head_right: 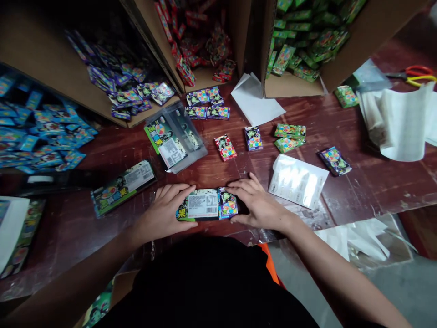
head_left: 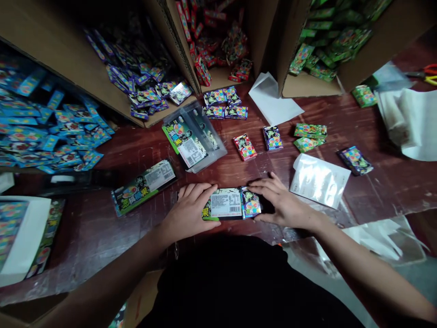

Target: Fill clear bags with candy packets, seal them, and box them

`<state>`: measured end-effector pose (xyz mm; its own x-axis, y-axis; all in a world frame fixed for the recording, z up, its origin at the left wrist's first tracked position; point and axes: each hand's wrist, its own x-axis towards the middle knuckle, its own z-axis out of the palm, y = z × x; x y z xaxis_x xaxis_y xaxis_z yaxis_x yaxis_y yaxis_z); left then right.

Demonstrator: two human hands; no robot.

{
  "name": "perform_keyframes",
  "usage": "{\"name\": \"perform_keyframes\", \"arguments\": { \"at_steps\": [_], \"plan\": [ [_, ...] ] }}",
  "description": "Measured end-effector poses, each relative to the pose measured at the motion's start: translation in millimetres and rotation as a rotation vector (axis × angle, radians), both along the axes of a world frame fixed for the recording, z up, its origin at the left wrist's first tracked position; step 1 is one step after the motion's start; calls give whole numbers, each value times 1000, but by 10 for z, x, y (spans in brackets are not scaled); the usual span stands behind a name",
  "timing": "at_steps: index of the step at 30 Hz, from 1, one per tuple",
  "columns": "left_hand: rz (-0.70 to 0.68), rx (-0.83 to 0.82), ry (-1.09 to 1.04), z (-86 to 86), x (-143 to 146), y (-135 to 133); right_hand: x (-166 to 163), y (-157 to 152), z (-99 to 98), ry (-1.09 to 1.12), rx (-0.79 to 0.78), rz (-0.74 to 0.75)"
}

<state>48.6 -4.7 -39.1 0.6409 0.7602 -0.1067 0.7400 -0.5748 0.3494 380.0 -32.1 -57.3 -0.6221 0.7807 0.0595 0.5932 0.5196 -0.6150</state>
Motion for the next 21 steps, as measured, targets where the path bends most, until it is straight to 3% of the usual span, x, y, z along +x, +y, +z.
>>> {"name": "perform_keyframes", "arguments": {
  "at_steps": [4,9,16,21],
  "plan": [
    [62,5,1,-25,14,-22,-24,23,-88,55,25,-23],
    [119,13,-9,-71,12,-65,-49,-14,-117,133,174,-341],
    [121,15,-7,-83,43,-65,-56,-4,-155,78,121,-217],
    [120,-21,-15,-60,52,-47,-37,23,-154,82,114,-227]
  ]
}}
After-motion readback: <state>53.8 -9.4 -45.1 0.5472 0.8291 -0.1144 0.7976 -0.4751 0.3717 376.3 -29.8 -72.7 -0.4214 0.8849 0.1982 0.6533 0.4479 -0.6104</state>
